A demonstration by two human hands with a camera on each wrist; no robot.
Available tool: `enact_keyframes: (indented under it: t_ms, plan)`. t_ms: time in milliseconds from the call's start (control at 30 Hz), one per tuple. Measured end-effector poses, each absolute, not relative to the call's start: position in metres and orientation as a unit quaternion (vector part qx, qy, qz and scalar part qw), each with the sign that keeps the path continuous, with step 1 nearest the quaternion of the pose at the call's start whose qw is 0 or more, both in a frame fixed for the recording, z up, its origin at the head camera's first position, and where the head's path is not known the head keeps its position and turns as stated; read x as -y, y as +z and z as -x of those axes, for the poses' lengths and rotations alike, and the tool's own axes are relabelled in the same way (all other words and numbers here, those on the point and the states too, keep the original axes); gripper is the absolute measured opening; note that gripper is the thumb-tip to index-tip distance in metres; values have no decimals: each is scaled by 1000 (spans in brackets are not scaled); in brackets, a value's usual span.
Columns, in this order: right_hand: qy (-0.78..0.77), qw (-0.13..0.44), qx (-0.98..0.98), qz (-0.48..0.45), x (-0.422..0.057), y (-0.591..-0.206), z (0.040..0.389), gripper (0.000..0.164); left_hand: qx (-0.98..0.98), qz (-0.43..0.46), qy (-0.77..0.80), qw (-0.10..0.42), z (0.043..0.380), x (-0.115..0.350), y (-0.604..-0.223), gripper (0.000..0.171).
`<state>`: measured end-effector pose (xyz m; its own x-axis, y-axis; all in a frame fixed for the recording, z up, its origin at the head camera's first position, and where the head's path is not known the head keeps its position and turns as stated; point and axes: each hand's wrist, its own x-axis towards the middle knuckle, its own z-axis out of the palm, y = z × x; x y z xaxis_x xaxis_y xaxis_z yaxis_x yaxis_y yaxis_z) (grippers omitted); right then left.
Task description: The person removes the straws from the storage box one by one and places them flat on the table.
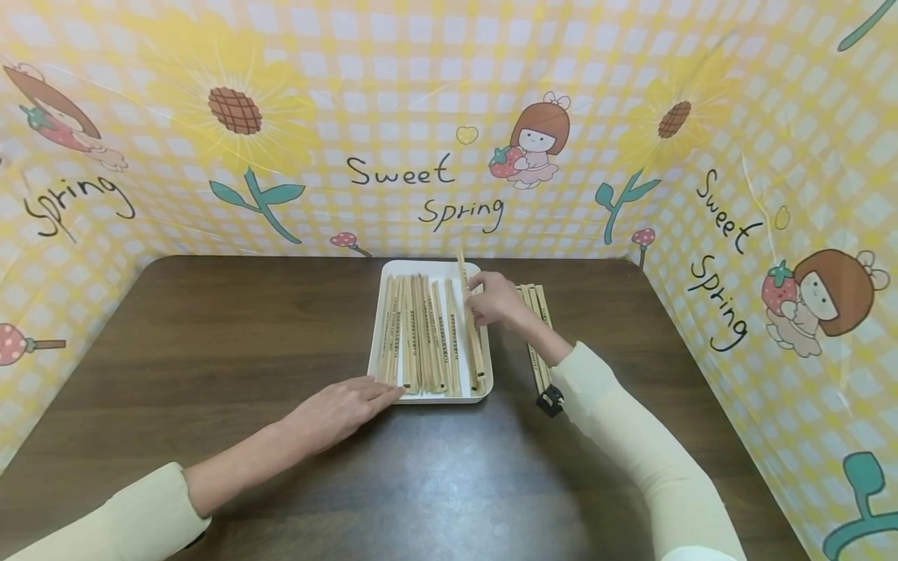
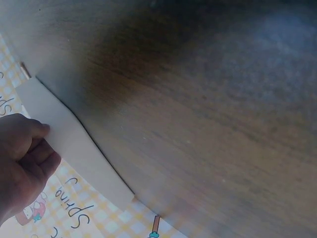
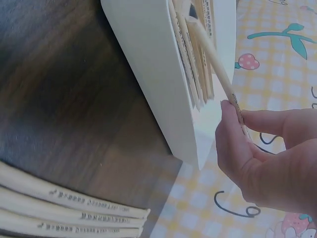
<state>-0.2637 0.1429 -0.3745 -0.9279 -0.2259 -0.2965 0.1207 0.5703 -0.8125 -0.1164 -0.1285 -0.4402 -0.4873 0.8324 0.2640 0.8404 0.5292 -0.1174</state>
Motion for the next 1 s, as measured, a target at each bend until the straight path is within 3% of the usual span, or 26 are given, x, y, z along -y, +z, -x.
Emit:
enact_keyframes:
  t_ms: [533, 1000]
  plan:
    - [-404, 173, -897, 44, -186, -368, 262, 51, 864, 484, -18, 140, 117, 129, -442, 41]
    - [-391, 158, -905, 58, -231, -378, 259, 45, 863, 485, -20, 142, 118, 128, -443, 41]
